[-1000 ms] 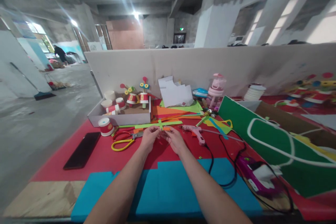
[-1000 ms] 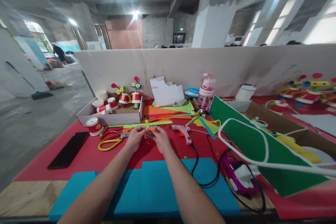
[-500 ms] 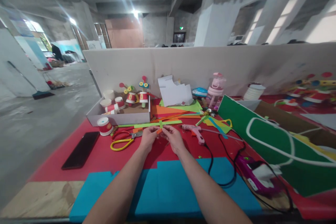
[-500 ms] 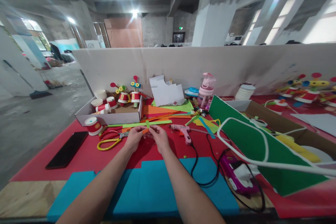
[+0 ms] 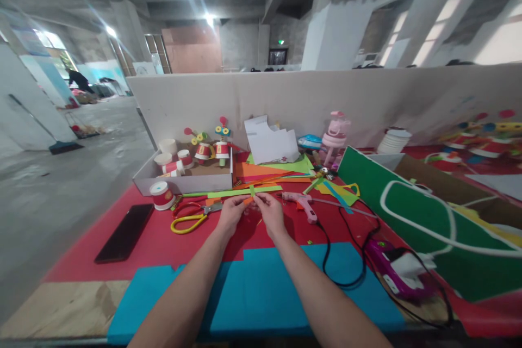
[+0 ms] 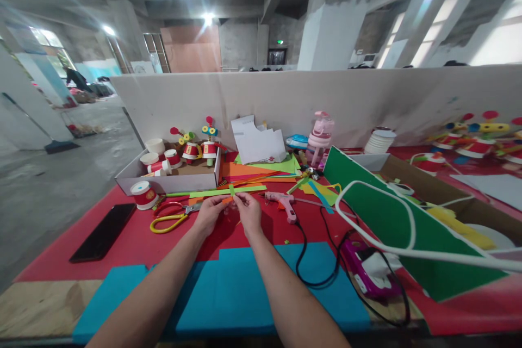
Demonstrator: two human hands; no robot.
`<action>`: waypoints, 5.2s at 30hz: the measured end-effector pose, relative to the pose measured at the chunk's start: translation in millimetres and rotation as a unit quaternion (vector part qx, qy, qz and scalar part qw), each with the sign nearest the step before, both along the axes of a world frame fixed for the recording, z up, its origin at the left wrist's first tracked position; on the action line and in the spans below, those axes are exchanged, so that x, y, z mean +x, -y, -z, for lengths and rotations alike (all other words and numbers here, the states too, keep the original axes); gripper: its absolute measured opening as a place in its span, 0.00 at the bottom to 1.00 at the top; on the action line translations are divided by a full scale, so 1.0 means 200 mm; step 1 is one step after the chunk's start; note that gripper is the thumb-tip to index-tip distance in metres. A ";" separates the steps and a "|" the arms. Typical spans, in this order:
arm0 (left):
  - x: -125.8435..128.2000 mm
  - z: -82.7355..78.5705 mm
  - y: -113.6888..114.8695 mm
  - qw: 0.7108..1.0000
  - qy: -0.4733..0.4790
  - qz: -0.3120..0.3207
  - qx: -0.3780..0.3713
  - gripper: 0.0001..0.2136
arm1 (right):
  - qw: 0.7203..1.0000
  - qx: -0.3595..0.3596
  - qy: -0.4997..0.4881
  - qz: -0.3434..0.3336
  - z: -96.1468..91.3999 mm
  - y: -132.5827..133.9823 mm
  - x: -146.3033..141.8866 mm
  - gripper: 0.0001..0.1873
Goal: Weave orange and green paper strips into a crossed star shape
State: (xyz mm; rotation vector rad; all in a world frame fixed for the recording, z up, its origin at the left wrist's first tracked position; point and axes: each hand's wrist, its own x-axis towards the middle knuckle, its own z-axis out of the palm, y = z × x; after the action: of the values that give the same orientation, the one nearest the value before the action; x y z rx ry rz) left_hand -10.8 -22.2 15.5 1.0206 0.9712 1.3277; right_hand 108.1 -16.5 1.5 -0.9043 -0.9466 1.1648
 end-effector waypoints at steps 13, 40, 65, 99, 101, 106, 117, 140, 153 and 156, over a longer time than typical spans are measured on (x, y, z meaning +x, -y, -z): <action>-0.02 0.00 -0.01 1.000 -0.002 -0.019 0.010 0.15 | 0.993 -0.059 -0.071 -0.073 -0.05 0.04 -0.01 0.18; -0.03 -0.03 0.00 0.997 -0.057 -0.034 0.025 0.12 | 0.993 -0.061 -0.018 -0.096 -0.04 0.03 0.02 0.17; -0.04 -0.02 -0.01 0.995 -0.042 -0.061 0.063 0.13 | 0.982 -0.091 -0.149 -0.068 -0.04 0.01 0.04 0.19; -0.02 0.00 -0.01 0.999 -0.017 -0.027 0.043 0.15 | 0.981 -0.066 -0.119 -0.137 -0.04 0.05 -0.01 0.21; -0.02 0.00 -0.01 0.999 -0.018 -0.031 0.041 0.16 | 0.983 -0.061 -0.112 -0.131 -0.04 0.05 -0.01 0.20; -0.01 0.00 -0.01 0.999 -0.032 -0.015 0.015 0.17 | 0.990 -0.039 -0.103 -0.090 -0.03 0.04 -0.02 0.17; -0.02 0.01 -0.02 0.998 -0.045 -0.026 0.021 0.16 | 0.989 -0.046 -0.097 -0.098 -0.04 0.05 -0.03 0.17; -0.02 0.03 -0.03 1.000 0.002 -0.015 -0.001 0.16 | 0.991 -0.052 -0.088 -0.087 -0.03 0.04 -0.02 0.18; -0.02 0.02 -0.03 0.999 -0.032 -0.028 0.007 0.14 | 0.992 -0.058 -0.069 -0.091 -0.05 0.04 0.00 0.18; -0.02 0.01 -0.02 0.999 -0.032 -0.033 0.008 0.14 | 0.992 -0.055 -0.060 -0.092 -0.04 0.03 0.00 0.18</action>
State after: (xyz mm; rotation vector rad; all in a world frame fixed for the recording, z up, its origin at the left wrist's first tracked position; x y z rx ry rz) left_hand -14.8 -17.7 13.0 1.0558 1.0515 1.3664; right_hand 108.8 -23.2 10.2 -0.8369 -0.8878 1.4242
